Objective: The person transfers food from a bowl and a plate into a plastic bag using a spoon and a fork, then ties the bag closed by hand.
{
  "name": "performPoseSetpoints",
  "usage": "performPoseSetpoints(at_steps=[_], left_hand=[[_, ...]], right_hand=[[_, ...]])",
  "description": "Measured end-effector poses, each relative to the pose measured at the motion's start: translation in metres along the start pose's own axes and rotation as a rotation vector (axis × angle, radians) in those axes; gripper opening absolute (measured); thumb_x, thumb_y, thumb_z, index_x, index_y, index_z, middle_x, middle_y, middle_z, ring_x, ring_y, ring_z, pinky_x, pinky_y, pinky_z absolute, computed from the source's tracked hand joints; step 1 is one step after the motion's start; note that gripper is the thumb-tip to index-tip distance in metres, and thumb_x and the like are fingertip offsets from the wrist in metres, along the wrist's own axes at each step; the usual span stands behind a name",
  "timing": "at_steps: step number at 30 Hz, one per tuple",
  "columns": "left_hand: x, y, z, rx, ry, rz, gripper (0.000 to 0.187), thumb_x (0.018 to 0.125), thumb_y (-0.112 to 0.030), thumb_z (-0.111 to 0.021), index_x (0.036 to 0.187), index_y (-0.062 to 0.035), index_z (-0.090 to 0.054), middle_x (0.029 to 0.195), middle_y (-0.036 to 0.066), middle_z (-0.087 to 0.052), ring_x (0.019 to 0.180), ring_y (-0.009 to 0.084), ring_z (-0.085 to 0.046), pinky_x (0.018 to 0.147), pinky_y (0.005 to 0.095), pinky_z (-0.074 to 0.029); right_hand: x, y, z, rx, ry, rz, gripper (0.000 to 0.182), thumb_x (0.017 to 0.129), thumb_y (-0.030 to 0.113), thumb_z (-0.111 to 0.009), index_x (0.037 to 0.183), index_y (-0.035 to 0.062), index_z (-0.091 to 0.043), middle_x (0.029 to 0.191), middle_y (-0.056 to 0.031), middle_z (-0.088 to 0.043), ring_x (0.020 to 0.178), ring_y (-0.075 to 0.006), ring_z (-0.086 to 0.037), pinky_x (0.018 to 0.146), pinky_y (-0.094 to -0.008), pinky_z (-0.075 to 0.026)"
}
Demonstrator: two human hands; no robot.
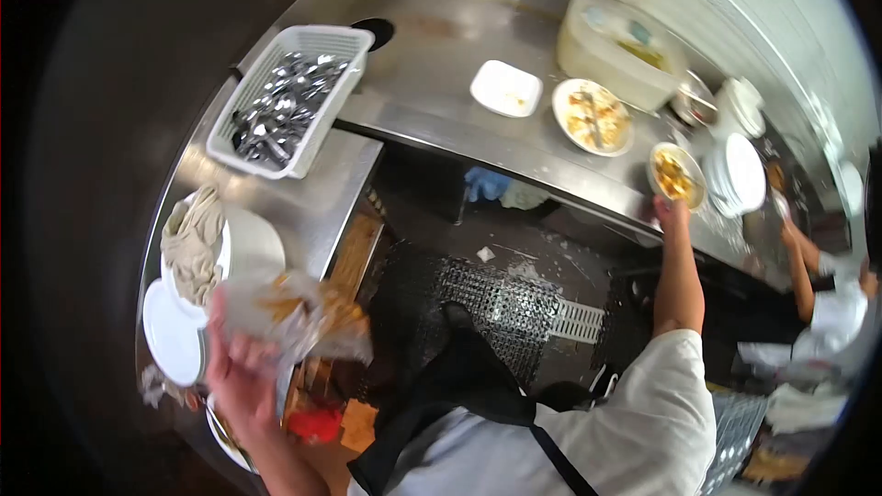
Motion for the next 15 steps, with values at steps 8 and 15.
performPoseSetpoints(at_steps=[8, 15], left_hand=[[0.092, 0.092, -0.072, 0.359, -0.18, 0.168, 0.046, 0.104, -0.03, -0.044, 0.141, -0.003, -0.046, 0.071, -0.004, -0.041, 0.066, 0.0119, -0.044, 0.074, 0.0335, -0.045], [0.126, 0.119, -0.081, 0.522, -0.046, 0.214, 0.046, 0.104, -0.032, -0.047, 0.136, -0.0003, -0.05, 0.071, -0.003, -0.041, 0.067, 0.0114, -0.043, 0.07, 0.0296, -0.043]], right_hand=[[0.089, 0.009, -0.018, -0.019, 0.001, 0.074, 0.042, 0.099, 0.03, -0.053, 0.133, 0.006, -0.047, 0.117, -0.0144, -0.06, 0.094, -0.0276, -0.065, 0.07, -0.0357, -0.06], [-0.32, -0.081, -0.201, -0.876, 0.823, 0.209, 0.064, 0.067, 0.007, -0.086, 0.123, 0.0027, -0.056, 0.131, -0.0116, -0.057, 0.103, -0.0203, -0.061, 0.089, -0.0361, -0.053]])
Point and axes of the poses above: each hand's wrist, its own x-axis towards the middle knuckle, its own z-axis out of the back of the hand, y = z × x, the point moved 6 cm from there along x, towards the middle knuckle
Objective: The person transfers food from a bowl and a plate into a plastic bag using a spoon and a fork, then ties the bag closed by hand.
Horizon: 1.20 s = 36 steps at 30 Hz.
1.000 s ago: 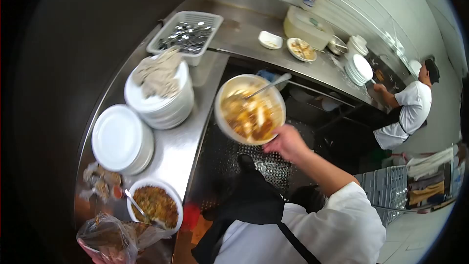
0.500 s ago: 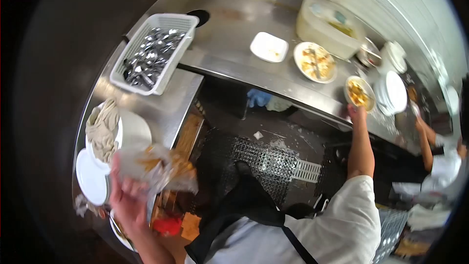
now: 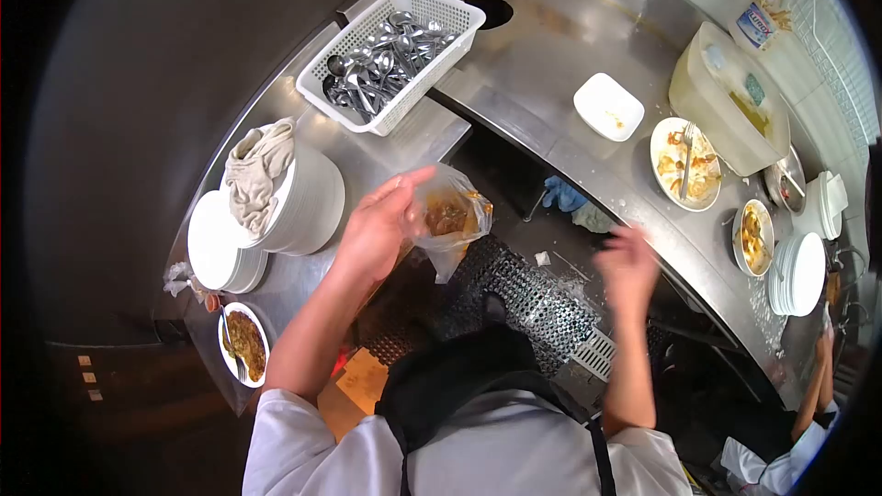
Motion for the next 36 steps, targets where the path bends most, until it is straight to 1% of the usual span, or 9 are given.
performPoseSetpoints(at_steps=[2, 4, 7, 13, 17, 20, 24, 32, 36], left_hand=[[0.001, 0.0, 0.002, 0.052, 0.019, -0.023, 0.045, 0.103, -0.031, -0.048, 0.134, 0.001, -0.053, 0.071, -0.003, -0.043, 0.066, 0.0111, -0.044, 0.068, 0.0282, -0.042], [0.002, -0.001, 0.01, 0.165, 0.019, -0.061, 0.043, 0.103, -0.03, -0.048, 0.131, 0.0013, -0.055, 0.07, -0.003, -0.044, 0.065, 0.0108, -0.046, 0.067, 0.0269, -0.042], [0.0, -0.021, 0.038, 0.366, -0.064, -0.138, 0.039, 0.103, -0.028, -0.048, 0.127, 0.0004, -0.059, 0.069, -0.003, -0.046, 0.063, 0.0101, -0.047, 0.064, 0.0258, -0.042], [-0.013, -0.062, 0.056, 0.782, -0.054, -0.582, 0.034, 0.1, -0.028, -0.05, 0.121, -0.0035, -0.063, 0.076, 0.0, -0.058, 0.075, 0.0154, -0.058, 0.069, 0.0304, -0.048], [-0.046, -0.091, 0.026, 0.994, 0.112, -0.558, 0.037, 0.097, -0.025, -0.054, 0.128, -0.005, -0.057, 0.086, 0.004, -0.062, 0.086, 0.017, -0.059, 0.079, 0.0326, -0.048], [-0.059, -0.114, 0.06, 0.473, 0.038, -0.745, 0.067, 0.089, -0.034, -0.067, 0.143, -0.007, -0.041, 0.113, 0.016, -0.063, 0.101, 0.0238, -0.06, 0.089, 0.0406, -0.047], [-0.058, -0.077, 0.078, 0.66, 0.165, -1.061, 0.104, 0.067, -0.044, -0.086, 0.146, -0.0034, -0.033, 0.128, 0.021, -0.053, 0.115, 0.0258, -0.052, 0.098, 0.0386, -0.042], [-0.001, -0.052, 0.031, 0.487, 0.152, -0.592, 0.048, 0.077, -0.016, -0.08, 0.117, 0.0013, -0.059, 0.102, 0.009, -0.065, 0.095, 0.0181, -0.06, 0.084, 0.034, -0.048], [0.026, -0.042, 0.032, 0.737, 0.206, -0.482, 0.039, 0.088, -0.022, -0.07, 0.119, 0.0004, -0.061, 0.098, 0.012, -0.069, 0.092, 0.0207, -0.062, 0.085, 0.0357, -0.049]], right_hand=[[-0.03, 0.054, -0.122, -0.024, 0.282, 0.558, 0.115, 0.052, 0.018, -0.095, 0.147, 0.005, -0.031, 0.152, -0.0179, -0.033, 0.125, -0.036, -0.05, 0.096, -0.0396, -0.05], [-0.037, 0.073, -0.189, -0.106, 0.376, 0.508, 0.138, 0.056, 0.018, -0.094, 0.155, 0.0064, 0.0, 0.13, -0.0201, -0.057, 0.114, -0.0274, -0.059, 0.094, -0.0371, -0.049], [-0.022, 0.119, -0.193, -0.03, 0.397, 0.372, 0.088, 0.073, 0.003, -0.078, 0.148, 0.0049, -0.033, 0.092, -0.0147, -0.066, 0.084, -0.0293, -0.067, 0.08, -0.0374, -0.053], [-0.036, 0.182, -0.206, -0.267, 0.579, 0.502, 0.073, 0.071, 0.01, -0.081, 0.136, 0.0024, -0.048, 0.079, -0.0128, -0.064, 0.073, -0.0281, -0.065, 0.07, -0.036, -0.052], [-0.034, 0.207, -0.239, -0.368, 0.564, 0.625, 0.022, 0.073, 0.016, -0.078, 0.08, -0.0014, -0.067, 0.069, -0.0173, -0.065, 0.062, -0.028, -0.063, 0.063, -0.0375, -0.049], [-0.039, 0.241, -0.241, -0.272, 0.613, 0.567, 0.02, 0.077, 0.017, -0.077, 0.072, 0.0014, -0.065, 0.064, -0.0068, -0.062, 0.059, -0.0126, -0.055, 0.059, -0.0321, -0.046], [-0.051, 0.288, -0.249, 0.148, 0.74, 0.375, 0.022, 0.081, 0.02, -0.076, 0.073, 0.0044, -0.062, 0.072, -0.0009, -0.061, 0.06, -0.011, -0.052, 0.054, -0.0292, -0.042], [-0.029, 0.302, -0.221, 0.259, 0.46, 0.125, 0.043, 0.083, 0.022, -0.077, 0.116, 0.0083, -0.053, 0.083, -0.0012, -0.054, 0.067, -0.0077, -0.05, 0.052, -0.0223, -0.04], [-0.026, 0.299, -0.157, -0.091, -0.104, 0.911, 0.065, 0.073, 0.031, -0.084, 0.124, 0.0079, -0.052, 0.103, -0.0079, -0.057, 0.091, -0.0205, -0.057, 0.079, -0.0362, -0.046]])
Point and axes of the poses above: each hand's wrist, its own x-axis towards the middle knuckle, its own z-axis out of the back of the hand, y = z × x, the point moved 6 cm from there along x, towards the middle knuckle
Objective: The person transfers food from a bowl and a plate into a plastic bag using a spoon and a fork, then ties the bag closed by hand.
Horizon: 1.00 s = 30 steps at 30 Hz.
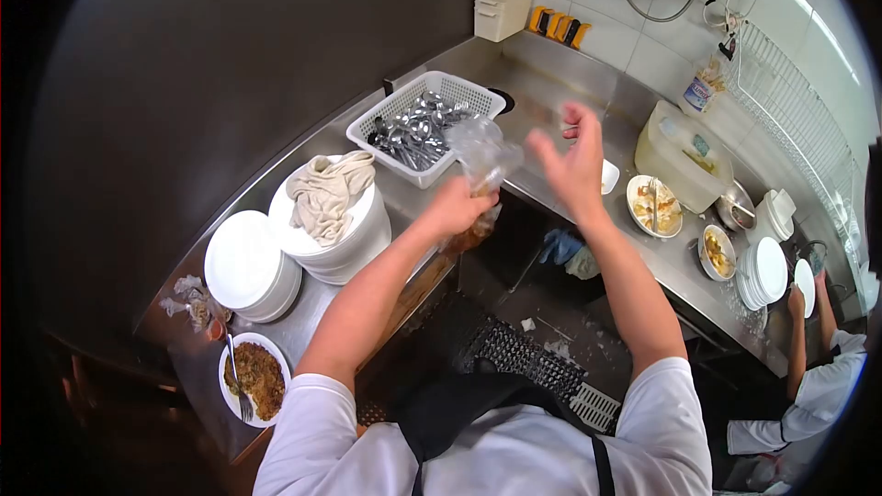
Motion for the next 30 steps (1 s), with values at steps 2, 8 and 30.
performPoseSetpoints(at_steps=[2, 8, 30], left_hand=[[-0.012, -0.033, -0.004, 0.192, 0.124, 0.062, 0.042, 0.089, -0.028, -0.067, 0.121, -0.0012, -0.062, 0.104, 0.018, -0.07, 0.098, 0.0289, -0.066, 0.089, 0.0389, -0.049], [-0.01, -0.036, -0.01, 0.816, 0.284, -0.221, 0.035, 0.086, -0.029, -0.07, 0.102, 0.0011, -0.066, 0.1, 0.019, -0.066, 0.093, 0.0383, -0.063, 0.087, 0.0442, -0.049], [0.044, -0.127, -0.033, 0.204, -0.585, -0.346, 0.013, 0.079, -0.011, -0.074, 0.088, -0.0014, -0.071, 0.079, 0.018, -0.067, 0.068, 0.0317, -0.065, 0.063, 0.0377, -0.05]], right_hand=[[-0.03, 0.065, 0.0, -0.345, 0.307, 0.665, 0.079, 0.065, 0.035, -0.086, 0.13, 0.0084, -0.05, 0.115, -0.0103, -0.057, 0.105, -0.0277, -0.057, 0.097, -0.0464, -0.042], [-0.065, -0.034, -0.052, -0.698, 0.848, 0.611, 0.019, 0.077, 0.023, -0.074, 0.093, 0.0134, -0.068, 0.086, -0.0011, -0.067, 0.094, -0.0247, -0.06, 0.108, -0.054, -0.029], [-0.066, -0.081, -0.105, 1.245, -0.033, -0.774, 0.027, 0.095, 0.032, -0.06, 0.087, 0.0066, -0.065, 0.085, -0.0075, -0.062, 0.093, -0.0235, -0.059, 0.095, -0.0398, -0.042]])
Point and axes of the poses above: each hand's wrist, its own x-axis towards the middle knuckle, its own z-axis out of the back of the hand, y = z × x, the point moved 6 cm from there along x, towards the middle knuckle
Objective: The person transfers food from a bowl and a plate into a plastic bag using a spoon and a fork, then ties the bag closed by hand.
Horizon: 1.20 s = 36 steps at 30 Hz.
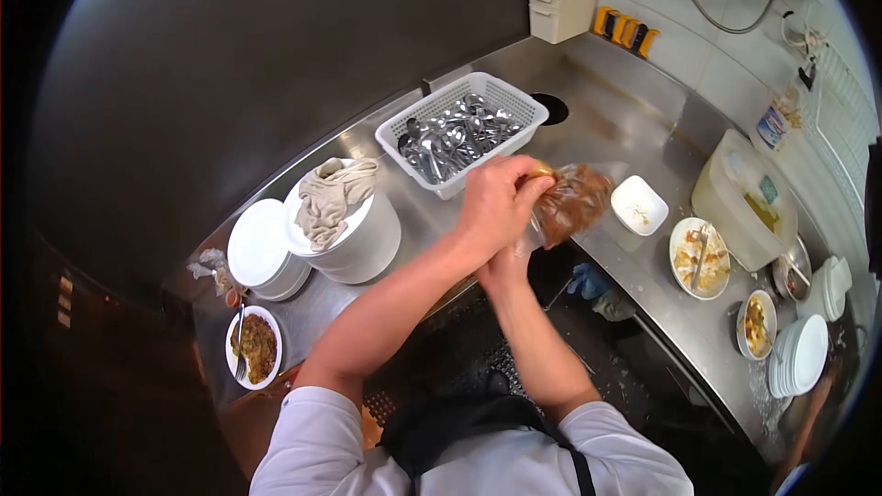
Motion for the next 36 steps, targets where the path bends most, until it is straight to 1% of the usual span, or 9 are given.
performPoseSetpoints(at_steps=[5, 7, 10, 14, 17, 24, 27, 31, 36], left_hand=[[-0.038, 0.097, 0.02, 0.275, -0.056, 0.252, 0.013, 0.081, -0.011, -0.073, 0.089, -0.0004, -0.074, 0.074, 0.017, -0.07, 0.062, 0.0225, -0.069, 0.059, 0.0343, -0.052], [-0.053, 0.12, 0.054, 0.44, -0.056, 0.302, 0.013, 0.082, -0.012, -0.072, 0.088, -0.0005, -0.074, 0.073, 0.017, -0.07, 0.062, 0.021, -0.069, 0.058, 0.034, -0.052], [-0.087, 0.128, 0.096, 0.344, -0.027, 0.45, 0.014, 0.085, -0.012, -0.071, 0.09, 0.0008, -0.073, 0.073, 0.012, -0.071, 0.061, 0.0126, -0.065, 0.058, 0.0296, -0.051], [-0.133, 0.13, 0.137, -0.036, -0.015, 0.482, 0.014, 0.089, -0.012, -0.069, 0.094, 0.002, -0.071, 0.08, 0.003, -0.071, 0.072, 0.0062, -0.06, 0.065, 0.0255, -0.05], [-0.164, 0.12, 0.164, -0.151, 0.008, 0.545, 0.014, 0.09, -0.011, -0.069, 0.094, 0.0023, -0.07, 0.085, -0.001, -0.069, 0.078, 0.0053, -0.058, 0.069, 0.0249, -0.049], [-0.216, 0.095, 0.246, 0.309, -0.016, 0.462, 0.021, 0.086, -0.018, -0.073, 0.091, 0.0003, -0.064, 0.075, 0.011, -0.064, 0.066, 0.0181, -0.06, 0.061, 0.0327, -0.048], [-0.239, 0.096, 0.266, 0.465, -0.052, 0.3, 0.02, 0.086, -0.015, -0.067, 0.093, 0.0017, -0.057, 0.08, 0.017, -0.061, 0.073, 0.0297, -0.06, 0.067, 0.0392, -0.048], [-0.278, 0.133, 0.297, 0.54, -0.099, 0.271, 0.022, 0.086, -0.012, -0.058, 0.101, 0.0024, -0.051, 0.09, 0.022, -0.057, 0.083, 0.0409, -0.056, 0.074, 0.0455, -0.046], [-0.311, 0.176, 0.33, 0.0, -0.135, 0.449, 0.018, 0.095, -0.013, -0.052, 0.106, 0.0008, -0.051, 0.09, 0.015, -0.058, 0.084, 0.0215, -0.057, 0.077, 0.0361, -0.047]], right_hand=[[-0.029, -0.037, 0.005, -0.69, -0.008, -0.018, 0.02, 0.095, 0.024, -0.061, 0.092, 0.0049, -0.067, 0.088, -0.009, -0.066, 0.1, -0.0262, -0.062, 0.09, -0.0338, -0.046], [-0.036, -0.031, -0.015, -1.302, 0.257, 0.795, 0.007, 0.082, 0.008, -0.062, 0.075, 0.0072, -0.059, 0.076, -0.0105, -0.059, 0.084, -0.0343, -0.057, 0.074, -0.0469, -0.042], [-0.046, -0.027, -0.046, -1.397, 0.671, 0.865, 0.01, 0.085, 0.013, -0.063, 0.076, 0.0086, -0.062, 0.072, -0.0072, -0.059, 0.078, -0.0254, -0.058, 0.071, -0.0399, -0.043], [-0.028, -0.074, -0.043, -0.695, 0.841, -0.517, 0.025, 0.095, 0.024, -0.059, 0.083, 0.0044, -0.067, 0.071, 0.0014, -0.063, 0.062, -0.0062, -0.049, 0.059, -0.0228, -0.039], [-0.041, -0.095, -0.069, -0.766, 0.998, -0.685, 0.028, 0.096, 0.027, -0.06, 0.083, 0.0033, -0.068, 0.074, 0.0027, -0.062, 0.066, -0.0063, -0.05, 0.061, -0.0224, -0.04], [-0.11, -0.113, -0.164, -1.083, 1.448, 0.05, 0.033, 0.094, 0.029, -0.058, 0.081, -0.0008, -0.066, 0.07, -0.0232, -0.06, 0.067, -0.0367, -0.06, 0.064, -0.0426, -0.046], [-0.129, -0.152, -0.173, -1.099, 1.462, 0.038, 0.036, 0.097, 0.031, -0.055, 0.083, -0.0001, -0.067, 0.07, -0.0161, -0.064, 0.067, -0.0291, -0.061, 0.066, -0.0391, -0.047], [-0.14, -0.229, -0.156, -0.663, 1.353, -0.414, 0.032, 0.1, 0.03, -0.053, 0.101, 0.0019, -0.068, 0.087, -0.005, -0.066, 0.082, -0.0166, -0.059, 0.075, -0.0316, -0.047], [-0.171, -0.27, -0.164, -0.607, 1.213, -0.213, 0.034, 0.095, 0.017, -0.062, 0.126, 0.0039, -0.061, 0.103, -0.0039, -0.063, 0.092, -0.0123, -0.054, 0.081, -0.0252, -0.044]])
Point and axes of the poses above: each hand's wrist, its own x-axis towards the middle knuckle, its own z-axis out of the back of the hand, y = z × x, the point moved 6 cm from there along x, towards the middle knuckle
